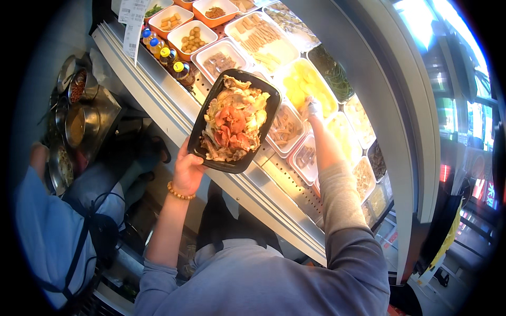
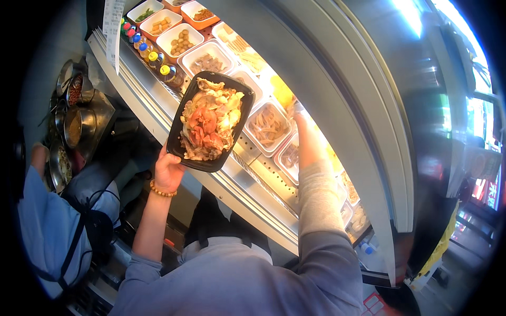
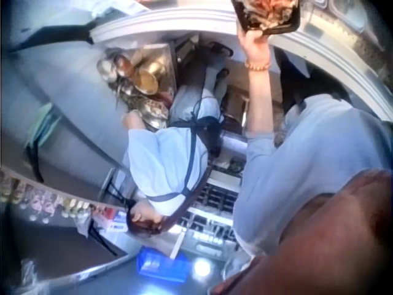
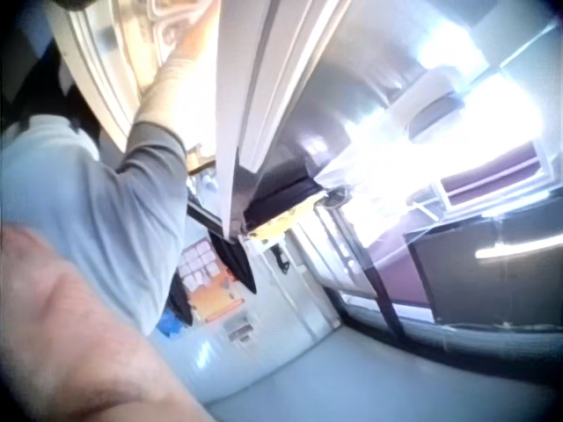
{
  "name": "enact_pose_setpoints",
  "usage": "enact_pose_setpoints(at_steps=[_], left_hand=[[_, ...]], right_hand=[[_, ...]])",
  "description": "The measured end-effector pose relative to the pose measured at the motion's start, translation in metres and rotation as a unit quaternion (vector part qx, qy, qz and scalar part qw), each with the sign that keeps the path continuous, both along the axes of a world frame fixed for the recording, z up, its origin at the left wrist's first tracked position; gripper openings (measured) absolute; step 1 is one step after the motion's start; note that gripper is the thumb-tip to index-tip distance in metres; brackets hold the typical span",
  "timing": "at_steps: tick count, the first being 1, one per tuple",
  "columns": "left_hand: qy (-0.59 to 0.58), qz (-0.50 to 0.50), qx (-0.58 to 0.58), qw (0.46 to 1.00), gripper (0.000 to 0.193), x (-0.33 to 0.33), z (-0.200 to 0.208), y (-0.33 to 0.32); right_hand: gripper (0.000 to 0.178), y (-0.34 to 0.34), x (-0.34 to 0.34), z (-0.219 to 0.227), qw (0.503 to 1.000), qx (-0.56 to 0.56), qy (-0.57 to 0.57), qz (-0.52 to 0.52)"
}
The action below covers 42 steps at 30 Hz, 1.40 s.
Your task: The person opens a plastic bag of food, places it in a container, and then assembles a meal by adding various ingredients from a refrigerated display case into a black tray. They then add noodles from a large bowl to the tray.
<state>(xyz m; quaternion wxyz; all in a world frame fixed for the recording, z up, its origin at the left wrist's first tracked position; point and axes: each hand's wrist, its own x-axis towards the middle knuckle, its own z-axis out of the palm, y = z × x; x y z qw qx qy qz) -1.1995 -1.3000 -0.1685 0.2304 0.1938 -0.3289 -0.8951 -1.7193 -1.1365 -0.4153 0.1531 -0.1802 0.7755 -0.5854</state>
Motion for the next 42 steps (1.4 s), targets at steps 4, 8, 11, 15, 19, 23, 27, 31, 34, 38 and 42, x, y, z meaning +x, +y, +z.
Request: enact_pose_setpoints(at_steps=[4,8,11,15,19,23,27,31,34,38,42], left_hand=[[-0.027,0.042,-0.040,0.998,0.060,0.013,0.014,-0.004],[0.016,-0.031,-0.031,0.999,0.060,-0.006,0.011,-0.011],[0.004,-0.034,-0.042,0.999,0.059,0.003,0.011,-0.018],[-0.001,-0.050,-0.047,0.998,0.058,0.002,0.004,-0.021],[0.012,-0.089,-0.035,0.995,0.059,-0.015,-0.003,-0.021],[-0.029,-0.074,-0.044,0.996,0.057,-0.015,-0.013,-0.020],[-0.034,-0.081,-0.040,0.995,0.055,-0.042,-0.037,-0.010],[-0.052,-0.091,-0.008,0.994,0.059,-0.038,-0.041,0.021],[-0.047,-0.093,0.000,0.995,0.060,-0.036,-0.031,0.028],[-0.040,-0.091,0.008,0.995,0.060,-0.027,-0.025,0.020],[-0.030,-0.099,0.017,0.994,0.059,-0.021,-0.018,0.016]], right_hand=[[0.030,-0.029,0.061,0.014,0.826,0.269,0.474,0.144],[0.025,0.030,0.031,0.017,0.996,-0.035,0.080,0.012],[0.027,0.009,0.083,0.026,0.997,0.045,0.032,0.057],[0.036,0.033,0.114,0.071,0.986,0.157,-0.019,0.048],[0.046,0.101,0.122,0.079,0.967,-0.167,-0.191,-0.023],[0.037,0.072,0.222,0.200,0.914,-0.325,-0.217,0.107],[0.040,0.066,0.264,0.263,0.953,-0.222,-0.142,0.149],[0.034,0.040,0.302,0.295,0.979,-0.029,-0.025,0.202],[0.033,0.038,0.295,0.288,0.978,-0.063,0.063,0.187],[0.031,0.037,0.284,0.299,0.980,-0.103,0.027,0.166],[0.027,0.024,0.276,0.312,0.983,-0.004,0.044,0.180]])
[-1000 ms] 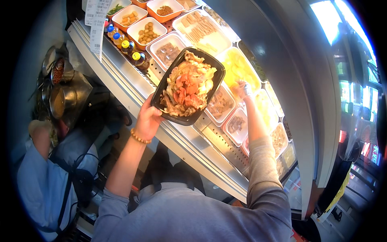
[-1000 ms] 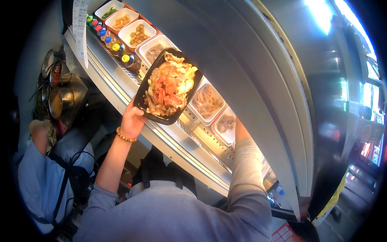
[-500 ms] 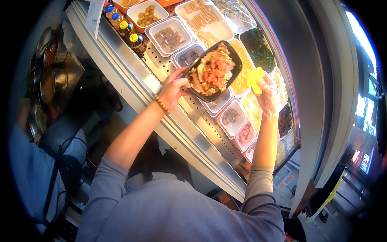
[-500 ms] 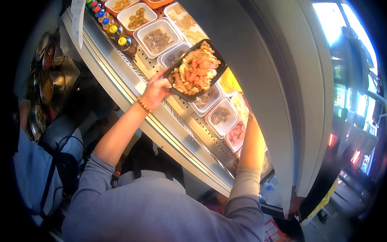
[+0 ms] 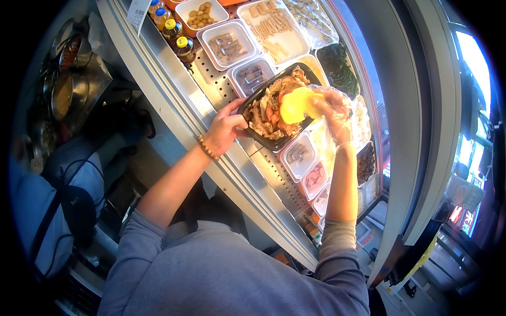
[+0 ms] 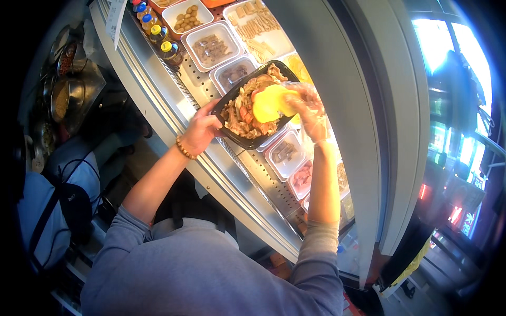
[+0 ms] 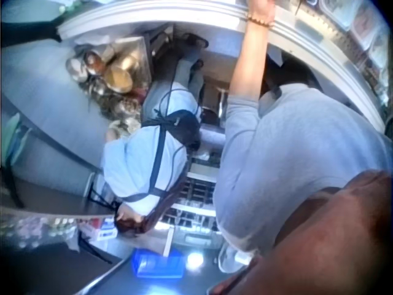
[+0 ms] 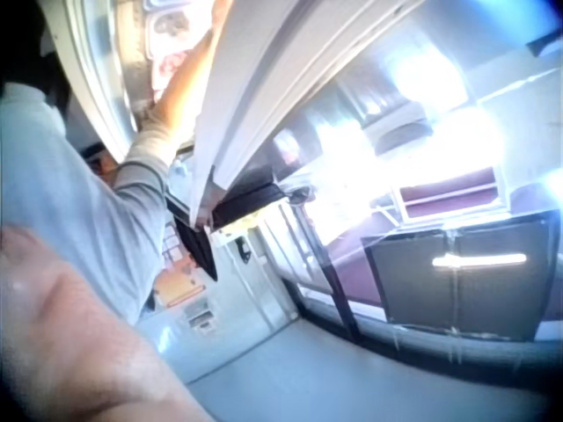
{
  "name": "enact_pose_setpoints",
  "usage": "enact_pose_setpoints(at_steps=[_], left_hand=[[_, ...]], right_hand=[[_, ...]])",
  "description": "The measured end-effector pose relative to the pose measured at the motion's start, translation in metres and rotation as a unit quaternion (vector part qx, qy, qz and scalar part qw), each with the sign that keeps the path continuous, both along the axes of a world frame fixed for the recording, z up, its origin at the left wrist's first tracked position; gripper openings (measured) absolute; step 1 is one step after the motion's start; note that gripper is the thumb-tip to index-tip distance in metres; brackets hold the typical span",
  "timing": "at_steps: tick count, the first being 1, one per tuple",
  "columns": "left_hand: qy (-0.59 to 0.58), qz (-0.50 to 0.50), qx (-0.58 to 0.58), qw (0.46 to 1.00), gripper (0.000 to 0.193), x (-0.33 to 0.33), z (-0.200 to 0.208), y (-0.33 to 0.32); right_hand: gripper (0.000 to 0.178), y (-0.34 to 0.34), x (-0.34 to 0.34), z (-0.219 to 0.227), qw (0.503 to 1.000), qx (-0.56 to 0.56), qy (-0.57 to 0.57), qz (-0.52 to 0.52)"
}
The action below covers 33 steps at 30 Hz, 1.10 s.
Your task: The person opens a plastic bag of food, places it in a container, and then assembles a meal by adding various ingredients from a refrigerated display case into a black tray. They then add noodles from a large bowl to the tray.
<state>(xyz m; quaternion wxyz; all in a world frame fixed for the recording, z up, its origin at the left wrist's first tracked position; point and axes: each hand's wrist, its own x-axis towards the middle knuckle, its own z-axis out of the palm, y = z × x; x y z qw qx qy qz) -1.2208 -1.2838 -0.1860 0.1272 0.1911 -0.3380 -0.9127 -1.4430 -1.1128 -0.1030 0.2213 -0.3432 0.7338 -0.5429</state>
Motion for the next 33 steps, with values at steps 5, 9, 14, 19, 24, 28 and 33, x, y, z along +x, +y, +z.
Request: enact_pose_setpoints(at_steps=[5,9,14,19,24,28,33], left_hand=[[0.018,0.007,0.033,0.999,0.059,0.012,0.007,0.000],[0.021,0.005,0.027,0.999,0.060,0.017,0.003,-0.012],[0.031,0.024,0.030,0.999,0.064,0.028,0.001,-0.019],[0.046,0.065,-0.007,0.997,0.063,0.046,0.010,-0.044],[0.026,0.101,-0.018,0.994,0.065,0.058,0.006,-0.069],[0.017,0.143,-0.010,0.990,0.067,0.066,-0.001,-0.072],[0.031,0.152,0.014,0.988,0.068,0.065,-0.006,-0.078]], right_hand=[[0.030,-0.023,0.013,0.010,0.989,0.020,0.146,-0.022],[0.029,-0.022,0.025,0.022,0.962,0.012,0.262,-0.074],[0.026,-0.016,-0.020,0.011,0.995,-0.091,0.042,-0.011],[0.030,0.013,-0.145,-0.067,0.989,-0.067,-0.033,-0.130],[0.031,0.004,-0.219,-0.211,0.966,0.133,0.130,-0.182],[0.045,-0.078,-0.208,-0.206,0.884,0.217,0.372,-0.180],[0.044,-0.140,-0.207,-0.192,0.792,0.402,0.447,-0.109]])
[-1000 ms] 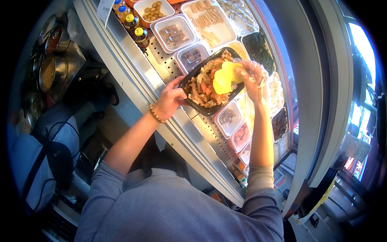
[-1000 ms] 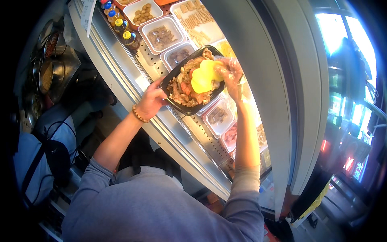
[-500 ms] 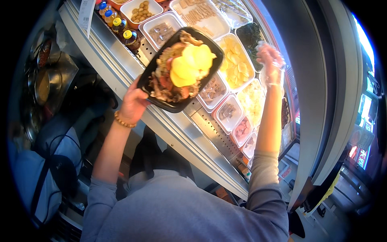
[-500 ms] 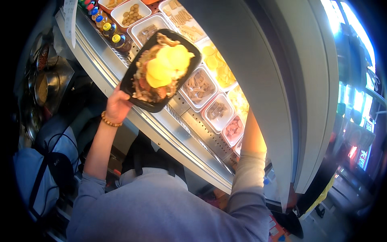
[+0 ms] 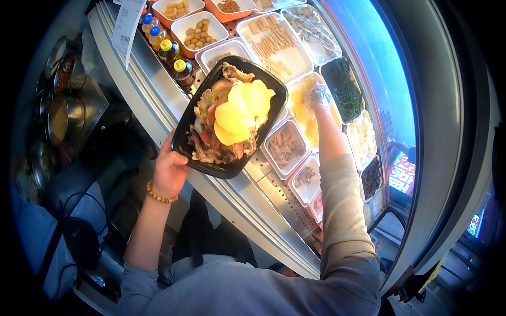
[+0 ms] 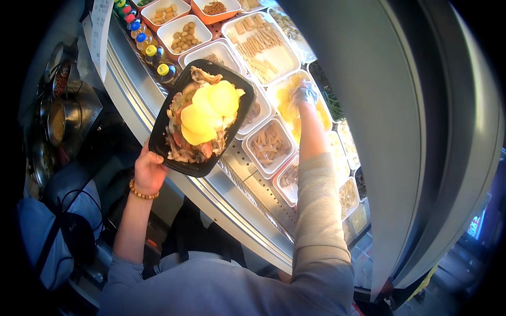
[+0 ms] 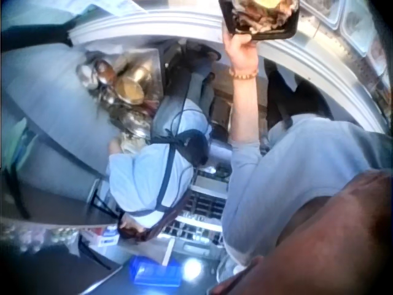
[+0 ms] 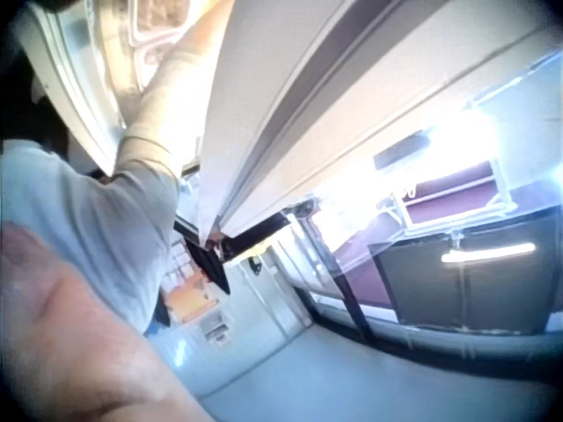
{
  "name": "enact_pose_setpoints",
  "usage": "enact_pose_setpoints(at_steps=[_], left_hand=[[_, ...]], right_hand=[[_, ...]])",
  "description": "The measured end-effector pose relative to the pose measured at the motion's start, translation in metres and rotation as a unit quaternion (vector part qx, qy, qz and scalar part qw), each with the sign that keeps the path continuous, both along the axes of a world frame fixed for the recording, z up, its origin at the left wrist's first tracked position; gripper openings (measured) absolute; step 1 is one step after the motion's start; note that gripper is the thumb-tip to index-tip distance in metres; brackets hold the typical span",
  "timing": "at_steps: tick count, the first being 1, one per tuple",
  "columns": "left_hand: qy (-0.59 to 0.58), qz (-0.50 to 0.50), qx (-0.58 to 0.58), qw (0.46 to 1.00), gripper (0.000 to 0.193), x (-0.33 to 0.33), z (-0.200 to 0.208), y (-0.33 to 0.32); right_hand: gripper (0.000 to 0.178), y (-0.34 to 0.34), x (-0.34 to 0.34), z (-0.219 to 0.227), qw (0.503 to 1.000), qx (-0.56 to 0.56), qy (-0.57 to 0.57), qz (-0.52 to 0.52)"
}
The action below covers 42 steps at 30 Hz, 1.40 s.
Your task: The person opens a plastic bag of food, places it in a container, and then assembles a meal by adding various ingredients from a refrigerated display case into a black tray. They then add noodles from a large bowl to the tray.
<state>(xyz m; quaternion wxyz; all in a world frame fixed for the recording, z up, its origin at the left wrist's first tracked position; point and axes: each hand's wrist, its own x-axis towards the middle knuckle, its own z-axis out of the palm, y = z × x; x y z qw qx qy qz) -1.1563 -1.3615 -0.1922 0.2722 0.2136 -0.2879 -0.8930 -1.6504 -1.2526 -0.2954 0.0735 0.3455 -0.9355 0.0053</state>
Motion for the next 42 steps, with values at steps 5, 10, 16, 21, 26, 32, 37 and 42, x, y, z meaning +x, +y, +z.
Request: enact_pose_setpoints(at_steps=[5,10,16,21,26,32,37,42], left_hand=[[0.008,-0.006,0.011,1.000,0.067,0.001,0.007,-0.005],[0.026,-0.024,0.016,0.999,0.064,-0.004,0.007,-0.006],[0.003,-0.010,0.010,1.000,0.065,0.003,0.008,-0.009],[-0.017,-0.008,-0.009,1.000,0.068,0.000,0.013,-0.009],[-0.016,0.003,-0.005,1.000,0.067,0.000,0.017,-0.008],[-0.001,-0.015,-0.003,1.000,0.066,0.002,0.017,-0.012],[-0.001,-0.009,-0.005,1.000,0.065,0.006,0.017,-0.013],[-0.005,-0.014,0.009,1.000,0.066,0.003,0.021,-0.012]], right_hand=[[0.036,0.000,-0.010,-0.015,0.998,-0.019,-0.021,0.053],[0.034,0.049,-0.054,-0.051,0.906,-0.306,-0.291,-0.005],[0.035,0.057,0.014,-0.006,0.803,-0.379,-0.440,-0.130],[0.031,0.087,0.018,0.002,0.855,-0.342,-0.374,-0.111],[0.025,0.095,0.028,0.002,0.956,-0.268,-0.115,0.018],[0.023,0.112,0.029,-0.016,0.949,-0.298,-0.105,0.006],[0.021,0.110,0.046,-0.005,0.810,-0.495,-0.296,-0.109],[0.020,0.130,0.049,-0.009,0.980,-0.191,-0.056,0.016]])
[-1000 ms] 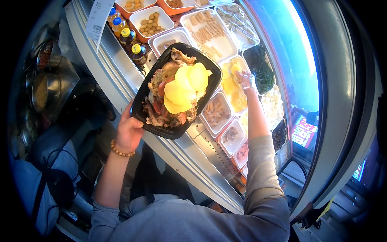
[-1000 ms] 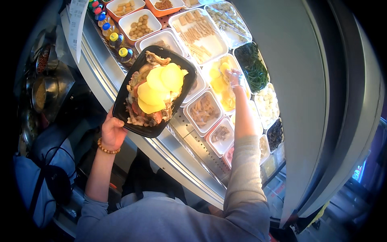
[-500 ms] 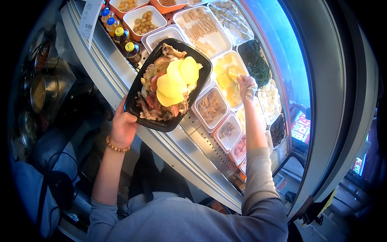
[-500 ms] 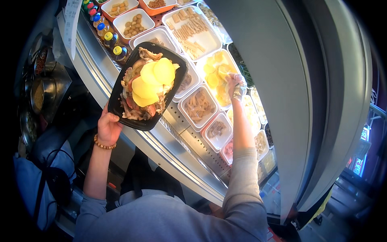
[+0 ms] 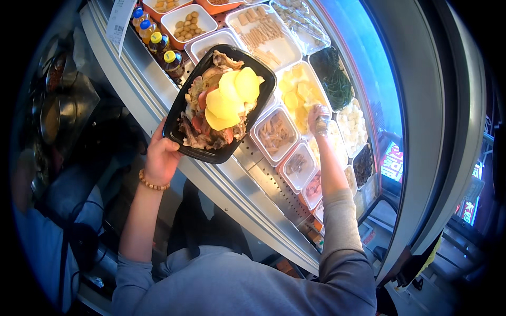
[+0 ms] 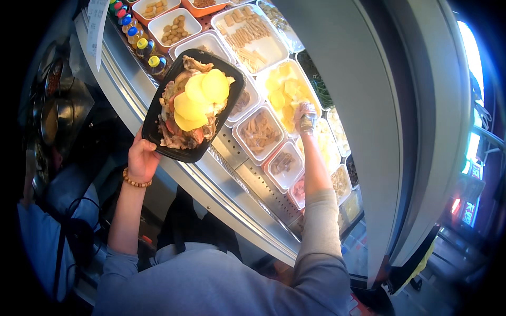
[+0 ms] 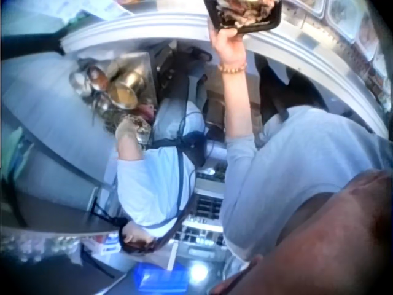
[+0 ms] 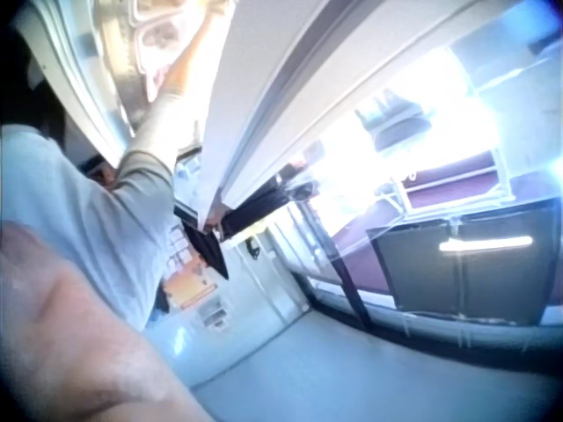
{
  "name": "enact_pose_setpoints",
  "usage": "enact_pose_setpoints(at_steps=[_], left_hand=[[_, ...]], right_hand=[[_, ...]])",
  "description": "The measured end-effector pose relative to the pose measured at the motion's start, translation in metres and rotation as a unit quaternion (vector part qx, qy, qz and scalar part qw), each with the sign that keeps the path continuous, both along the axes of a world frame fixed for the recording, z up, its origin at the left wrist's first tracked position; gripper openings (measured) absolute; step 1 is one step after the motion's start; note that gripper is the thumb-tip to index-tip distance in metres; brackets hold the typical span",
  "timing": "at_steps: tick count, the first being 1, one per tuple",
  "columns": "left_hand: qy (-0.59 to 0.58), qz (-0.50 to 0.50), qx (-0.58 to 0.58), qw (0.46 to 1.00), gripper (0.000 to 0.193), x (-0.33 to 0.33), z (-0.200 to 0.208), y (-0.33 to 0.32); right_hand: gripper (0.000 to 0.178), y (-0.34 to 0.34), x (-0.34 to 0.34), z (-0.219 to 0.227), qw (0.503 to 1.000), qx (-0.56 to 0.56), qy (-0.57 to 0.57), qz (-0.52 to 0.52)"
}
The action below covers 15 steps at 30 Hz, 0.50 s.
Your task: The person opens a plastic bag of food, places it in a container, and then assembles a meal by adding various ingredients from a refrigerated display case into a black tray. They then add noodles from a large bowl to the tray.
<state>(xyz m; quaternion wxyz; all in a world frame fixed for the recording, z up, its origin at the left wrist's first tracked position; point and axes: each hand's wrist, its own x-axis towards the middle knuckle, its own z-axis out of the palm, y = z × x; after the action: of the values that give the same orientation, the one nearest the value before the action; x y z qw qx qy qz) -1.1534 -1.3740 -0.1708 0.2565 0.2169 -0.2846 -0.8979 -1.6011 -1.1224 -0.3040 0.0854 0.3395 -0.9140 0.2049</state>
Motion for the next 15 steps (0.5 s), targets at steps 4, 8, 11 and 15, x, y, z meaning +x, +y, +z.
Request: enact_pose_setpoints(at_steps=[4,8,11,15], left_hand=[[-0.003,0.000,-0.003,1.000,0.066,0.001,0.000,0.001],[-0.002,-0.004,0.004,1.000,0.066,0.003,0.000,0.001],[-0.010,-0.006,0.010,1.000,0.066,0.005,0.006,0.005],[-0.015,-0.011,0.006,1.000,0.066,0.000,0.010,0.004]], right_hand=[[0.025,0.000,0.011,0.002,0.992,-0.081,-0.085,-0.046],[0.028,0.008,0.008,0.004,0.889,-0.331,-0.279,-0.148],[0.024,0.026,0.012,0.008,0.952,-0.179,-0.212,-0.126],[0.022,0.031,0.002,0.000,0.978,-0.100,-0.133,-0.126]])
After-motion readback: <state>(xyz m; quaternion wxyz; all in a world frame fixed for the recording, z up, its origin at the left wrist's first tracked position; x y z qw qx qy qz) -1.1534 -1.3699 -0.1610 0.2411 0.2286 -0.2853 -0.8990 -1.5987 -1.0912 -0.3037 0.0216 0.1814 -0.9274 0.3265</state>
